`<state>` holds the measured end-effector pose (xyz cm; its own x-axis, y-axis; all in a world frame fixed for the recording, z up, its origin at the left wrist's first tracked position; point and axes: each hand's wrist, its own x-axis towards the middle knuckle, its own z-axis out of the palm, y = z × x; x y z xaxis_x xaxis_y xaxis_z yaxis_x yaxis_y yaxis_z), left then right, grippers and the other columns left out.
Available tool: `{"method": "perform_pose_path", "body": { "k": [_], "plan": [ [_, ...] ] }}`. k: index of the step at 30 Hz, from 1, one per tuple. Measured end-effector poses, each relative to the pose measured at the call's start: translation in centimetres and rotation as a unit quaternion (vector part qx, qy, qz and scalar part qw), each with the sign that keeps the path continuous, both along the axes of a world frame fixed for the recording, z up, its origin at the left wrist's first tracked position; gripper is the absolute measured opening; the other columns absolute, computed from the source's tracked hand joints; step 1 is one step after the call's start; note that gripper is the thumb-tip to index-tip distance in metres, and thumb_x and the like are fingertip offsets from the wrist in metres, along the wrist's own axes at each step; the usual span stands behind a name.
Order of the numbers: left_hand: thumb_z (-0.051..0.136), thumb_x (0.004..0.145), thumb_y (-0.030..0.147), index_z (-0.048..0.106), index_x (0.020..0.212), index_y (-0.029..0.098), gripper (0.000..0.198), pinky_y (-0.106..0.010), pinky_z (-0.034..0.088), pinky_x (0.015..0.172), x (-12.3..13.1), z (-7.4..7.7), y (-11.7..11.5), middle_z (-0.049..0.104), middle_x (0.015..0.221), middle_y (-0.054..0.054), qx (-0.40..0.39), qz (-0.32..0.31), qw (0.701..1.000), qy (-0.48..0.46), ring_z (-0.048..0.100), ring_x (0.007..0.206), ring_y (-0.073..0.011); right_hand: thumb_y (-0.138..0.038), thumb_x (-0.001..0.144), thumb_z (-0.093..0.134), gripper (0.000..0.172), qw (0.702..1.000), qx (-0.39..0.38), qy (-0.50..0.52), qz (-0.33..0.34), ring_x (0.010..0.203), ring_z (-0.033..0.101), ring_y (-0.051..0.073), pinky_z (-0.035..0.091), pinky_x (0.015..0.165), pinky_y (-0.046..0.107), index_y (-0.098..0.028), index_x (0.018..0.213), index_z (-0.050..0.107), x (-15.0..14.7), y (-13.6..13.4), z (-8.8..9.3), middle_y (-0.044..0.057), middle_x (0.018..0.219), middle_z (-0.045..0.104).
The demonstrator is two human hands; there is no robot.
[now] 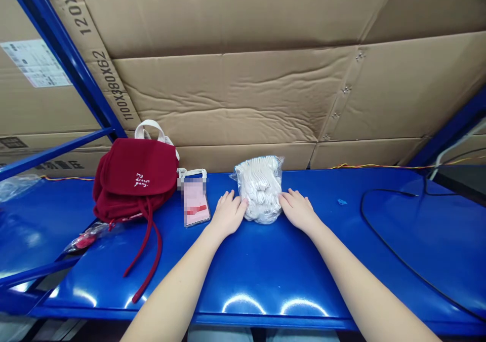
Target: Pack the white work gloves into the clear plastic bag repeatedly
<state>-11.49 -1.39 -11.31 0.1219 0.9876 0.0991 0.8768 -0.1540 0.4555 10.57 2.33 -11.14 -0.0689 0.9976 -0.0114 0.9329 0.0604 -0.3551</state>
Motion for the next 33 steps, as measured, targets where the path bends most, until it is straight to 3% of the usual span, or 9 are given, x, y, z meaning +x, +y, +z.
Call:
{"method": "perform_pose_path", "body": {
  "k": [18,25,28,30,32,33],
  "plan": [
    [0.016,0.093,0.05,0.058,0.118,0.014,0.06,-0.052,0.019,0.11,0.0,0.2,0.0,0.033,0.147,-0.019,-0.002,-0.001,1.0,0.008,0.022,0.139,-0.0333,-0.046,0.093,0.018,0.055,1.0,-0.01,-0.001,0.003,0.139,0.02,0.033,0.014,0.11,0.054,-0.02,0.129,0.051,0.0,0.0,0.2,0.013,0.148,0.032],
    [0.018,0.094,0.049,0.059,0.115,0.014,0.058,-0.052,0.021,0.11,0.1,0.1,-0.1,0.036,0.146,-0.018,0.002,0.0,1.0,0.004,0.023,0.139,-0.0329,-0.045,0.093,0.022,0.051,1.0,0.015,0.012,0.005,0.136,0.027,0.034,0.02,0.106,0.056,-0.021,0.123,0.056,0.1,0.2,-0.2,0.013,0.144,0.039],
    [0.022,0.094,0.048,0.062,0.11,0.017,0.053,-0.05,0.024,0.108,0.0,0.6,-0.1,0.044,0.141,-0.014,0.029,0.004,1.0,-0.001,0.03,0.136,-0.0316,-0.042,0.09,0.032,0.042,0.994,0.101,0.027,-0.007,0.12,0.047,0.032,0.034,0.097,0.048,-0.018,0.107,0.062,0.4,-0.5,1.2,0.015,0.125,0.056],
    [0.028,0.093,0.047,0.066,0.097,0.018,0.048,-0.046,0.031,0.102,-0.1,1.5,-0.4,0.058,0.125,-0.013,0.071,0.011,0.997,0.002,0.045,0.124,-0.03,-0.042,0.087,0.039,0.035,0.978,0.2,0.049,-0.02,0.094,0.059,0.024,0.042,0.082,0.035,-0.017,0.089,0.062,0.1,-1.7,2.7,0.012,0.097,0.065],
    [0.03,0.092,0.049,0.065,0.079,0.018,0.048,-0.038,0.04,0.087,-0.2,2.6,-0.8,0.067,0.094,-0.01,0.1,0.008,0.995,0.008,0.059,0.098,-0.0252,-0.047,0.087,0.039,0.037,0.971,0.232,0.06,0.006,0.07,0.057,0.017,0.04,0.063,0.027,-0.019,0.072,0.057,-0.7,-3.3,4.0,0.005,0.073,0.062],
    [0.028,0.092,0.051,0.062,0.071,0.018,0.052,-0.034,0.041,0.078,-0.2,3.1,-1.0,0.066,0.08,-0.008,0.098,-0.005,0.995,0.007,0.06,0.084,-0.0219,-0.05,0.085,0.042,0.038,0.976,0.208,0.045,0.052,0.062,0.054,0.015,0.036,0.057,0.025,-0.02,0.064,0.054,-1.3,-4.0,4.5,0.003,0.065,0.06]
  ]
}}
